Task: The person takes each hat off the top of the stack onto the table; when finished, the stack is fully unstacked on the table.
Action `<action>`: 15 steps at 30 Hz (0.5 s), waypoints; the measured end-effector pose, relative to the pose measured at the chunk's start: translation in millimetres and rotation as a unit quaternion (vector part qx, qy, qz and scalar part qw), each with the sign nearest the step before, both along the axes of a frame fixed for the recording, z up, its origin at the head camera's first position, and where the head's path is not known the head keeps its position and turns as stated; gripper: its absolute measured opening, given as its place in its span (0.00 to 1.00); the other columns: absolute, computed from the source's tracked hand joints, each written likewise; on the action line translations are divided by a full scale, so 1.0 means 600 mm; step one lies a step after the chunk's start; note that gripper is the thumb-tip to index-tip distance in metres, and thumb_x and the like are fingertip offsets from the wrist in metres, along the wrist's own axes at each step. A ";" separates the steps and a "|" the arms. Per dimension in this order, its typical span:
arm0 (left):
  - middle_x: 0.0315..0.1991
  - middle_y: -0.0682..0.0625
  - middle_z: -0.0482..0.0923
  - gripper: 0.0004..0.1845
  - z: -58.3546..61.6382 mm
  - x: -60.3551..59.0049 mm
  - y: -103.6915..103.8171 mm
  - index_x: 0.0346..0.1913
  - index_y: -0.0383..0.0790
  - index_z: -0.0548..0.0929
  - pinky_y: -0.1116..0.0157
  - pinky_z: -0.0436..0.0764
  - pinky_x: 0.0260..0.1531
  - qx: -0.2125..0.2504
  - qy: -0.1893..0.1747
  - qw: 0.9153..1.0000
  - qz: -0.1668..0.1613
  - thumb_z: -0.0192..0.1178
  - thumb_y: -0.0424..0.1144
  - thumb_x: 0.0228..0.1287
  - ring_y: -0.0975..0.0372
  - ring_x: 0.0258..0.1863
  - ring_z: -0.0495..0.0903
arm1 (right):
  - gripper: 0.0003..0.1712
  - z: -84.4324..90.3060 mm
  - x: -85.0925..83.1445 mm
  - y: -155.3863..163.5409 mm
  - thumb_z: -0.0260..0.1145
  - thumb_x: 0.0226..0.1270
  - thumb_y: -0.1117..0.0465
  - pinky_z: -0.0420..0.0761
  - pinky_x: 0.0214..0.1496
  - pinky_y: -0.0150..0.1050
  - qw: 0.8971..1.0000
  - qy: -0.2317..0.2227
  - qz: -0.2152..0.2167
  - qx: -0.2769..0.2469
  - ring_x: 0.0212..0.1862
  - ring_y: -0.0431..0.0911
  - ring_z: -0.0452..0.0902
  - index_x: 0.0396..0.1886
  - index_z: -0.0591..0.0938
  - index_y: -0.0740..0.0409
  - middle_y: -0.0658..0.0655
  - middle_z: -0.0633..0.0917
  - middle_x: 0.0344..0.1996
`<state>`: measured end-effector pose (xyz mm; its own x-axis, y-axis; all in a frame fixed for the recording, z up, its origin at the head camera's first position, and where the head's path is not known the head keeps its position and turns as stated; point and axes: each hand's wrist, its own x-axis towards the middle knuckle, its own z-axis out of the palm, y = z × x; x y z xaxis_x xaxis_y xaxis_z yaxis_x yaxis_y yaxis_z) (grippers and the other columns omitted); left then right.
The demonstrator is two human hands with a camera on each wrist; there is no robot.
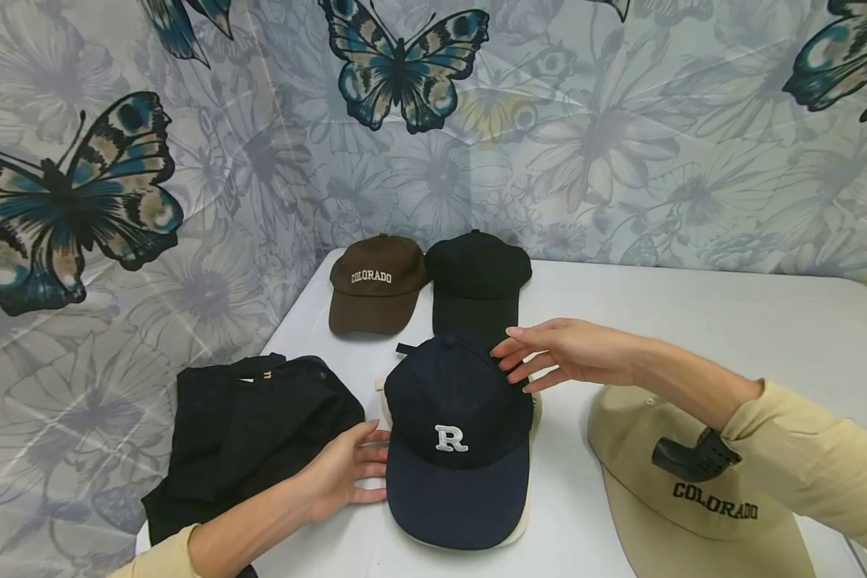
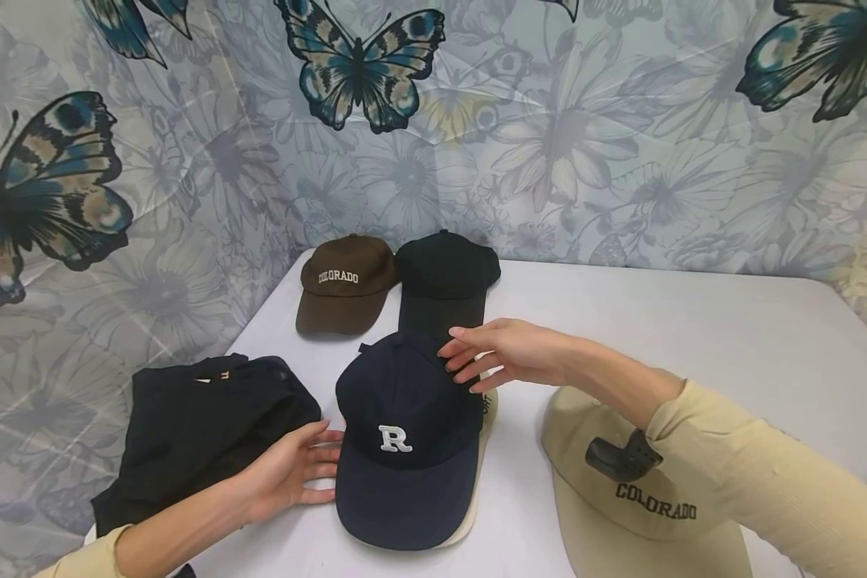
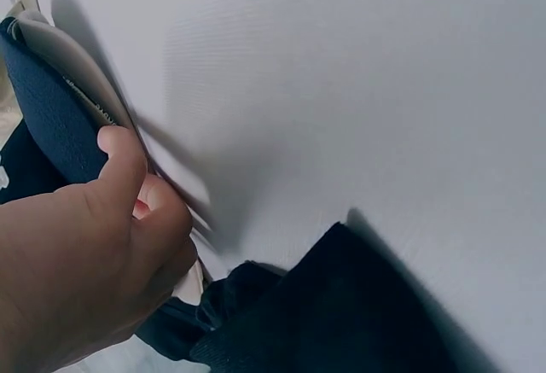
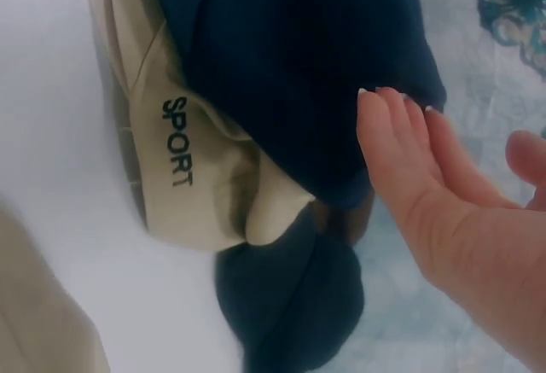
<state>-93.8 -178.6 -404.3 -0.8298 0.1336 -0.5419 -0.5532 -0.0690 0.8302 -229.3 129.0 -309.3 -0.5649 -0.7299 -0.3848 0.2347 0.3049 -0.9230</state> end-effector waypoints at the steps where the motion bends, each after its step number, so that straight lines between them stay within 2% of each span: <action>1: 0.48 0.41 0.71 0.33 0.001 0.000 0.000 0.64 0.27 0.61 0.52 0.77 0.45 0.000 0.000 1.000 0.000 0.40 0.55 0.73 0.53 0.44 0.74 | 0.29 0.000 0.001 -0.002 0.52 0.76 0.52 0.74 0.57 0.48 1.000 -0.001 -0.001 0.002 0.54 0.54 0.75 0.64 0.68 0.71 0.65 0.73 0.56; 5: 0.49 0.40 0.70 0.34 0.002 -0.002 0.000 0.64 0.27 0.61 0.52 0.77 0.45 0.000 -0.001 1.000 0.001 0.40 0.55 0.72 0.52 0.45 0.73 | 0.28 -0.002 0.000 -0.011 0.52 0.75 0.52 0.75 0.56 0.47 1.000 0.003 -0.003 0.010 0.52 0.53 0.75 0.63 0.69 0.70 0.65 0.73 0.55; 10: 0.49 0.40 0.70 0.34 0.002 -0.003 0.000 0.65 0.26 0.60 0.51 0.77 0.45 0.002 0.000 1.000 0.000 0.40 0.55 0.73 0.52 0.45 0.73 | 0.25 -0.008 -0.004 -0.017 0.53 0.75 0.56 0.75 0.56 0.46 1.000 0.019 0.007 0.015 0.48 0.51 0.73 0.61 0.70 0.70 0.62 0.73 0.46; 15: 0.48 0.41 0.69 0.35 0.001 -0.002 0.000 0.63 0.25 0.62 0.51 0.77 0.46 0.001 0.000 1.000 0.004 0.41 0.56 0.72 0.52 0.45 0.72 | 0.23 -0.016 -0.007 -0.019 0.57 0.72 0.60 0.75 0.56 0.46 0.999 0.037 0.023 0.020 0.49 0.52 0.72 0.60 0.70 0.69 0.61 0.73 0.44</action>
